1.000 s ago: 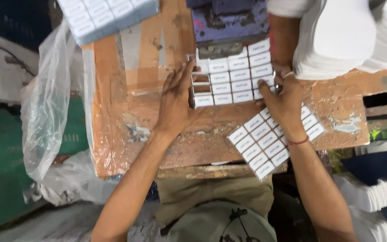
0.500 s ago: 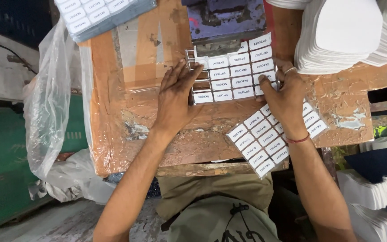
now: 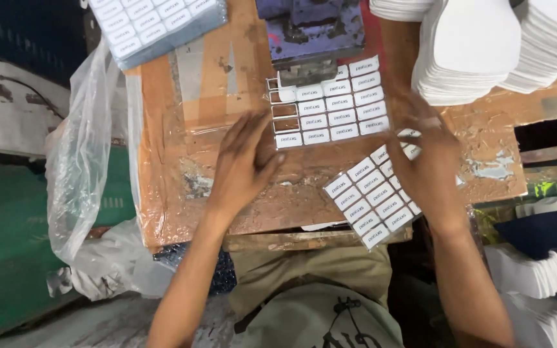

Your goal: The person places white plastic objects onto a wooden table and applies a sheet of labels using a manual press machine. They then remove the objects and peel off the label backing to reveal the applied text.

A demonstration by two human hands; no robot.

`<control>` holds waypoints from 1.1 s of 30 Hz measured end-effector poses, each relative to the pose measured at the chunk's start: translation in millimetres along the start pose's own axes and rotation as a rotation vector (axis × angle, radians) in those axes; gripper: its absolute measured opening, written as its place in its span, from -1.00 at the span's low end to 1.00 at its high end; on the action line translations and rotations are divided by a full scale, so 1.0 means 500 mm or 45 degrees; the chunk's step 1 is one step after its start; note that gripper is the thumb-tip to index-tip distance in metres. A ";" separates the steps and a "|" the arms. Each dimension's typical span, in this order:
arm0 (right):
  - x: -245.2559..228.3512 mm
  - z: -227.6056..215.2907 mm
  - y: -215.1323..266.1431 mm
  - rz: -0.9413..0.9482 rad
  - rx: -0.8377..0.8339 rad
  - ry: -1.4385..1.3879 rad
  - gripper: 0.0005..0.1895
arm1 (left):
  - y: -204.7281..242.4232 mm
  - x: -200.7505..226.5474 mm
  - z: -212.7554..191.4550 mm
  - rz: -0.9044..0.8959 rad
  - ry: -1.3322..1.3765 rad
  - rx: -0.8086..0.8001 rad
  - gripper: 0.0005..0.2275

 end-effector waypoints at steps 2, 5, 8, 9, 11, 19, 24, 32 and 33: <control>0.087 -0.005 0.065 0.099 -0.035 -0.023 -0.85 | 0.069 0.016 -0.020 -0.065 -0.013 0.044 -0.33; 0.142 0.018 0.135 0.254 -0.119 -0.127 -0.84 | 0.127 0.021 -0.047 -0.181 -0.047 0.158 -0.34; 0.176 0.046 0.183 0.383 -0.077 -0.191 -0.83 | 0.144 0.027 -0.074 -0.331 0.002 0.261 -0.40; 0.194 0.045 0.188 0.425 0.032 -0.172 -0.88 | 0.142 0.023 -0.083 -0.408 0.066 0.320 -0.44; 0.162 0.011 0.178 0.276 0.026 -0.130 -0.84 | 0.136 0.025 -0.083 -0.357 0.015 0.301 -0.44; 0.108 -0.080 0.104 0.065 0.175 0.781 -0.31 | 0.133 0.032 -0.067 -0.263 -0.082 0.227 -0.44; 0.284 -0.088 0.147 0.631 -0.162 0.222 -0.74 | 0.131 0.026 -0.077 -0.336 -0.019 0.281 -0.47; 0.349 -0.070 0.144 0.792 -0.083 -0.600 -0.75 | 0.123 0.027 -0.082 -0.296 -0.090 0.266 -0.49; 0.358 -0.062 0.145 0.818 -0.092 -0.584 -0.70 | 0.130 0.028 -0.081 -0.298 -0.075 0.273 -0.48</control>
Point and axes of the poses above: each hand's wrist, its own y-axis away from the middle knuckle, its own z-axis out of the palm, x = y × z, the point moved 8 cm from there along -y, towards the middle knuckle, and after that the axes turned 15 degrees about z, right-handed, at the moved point
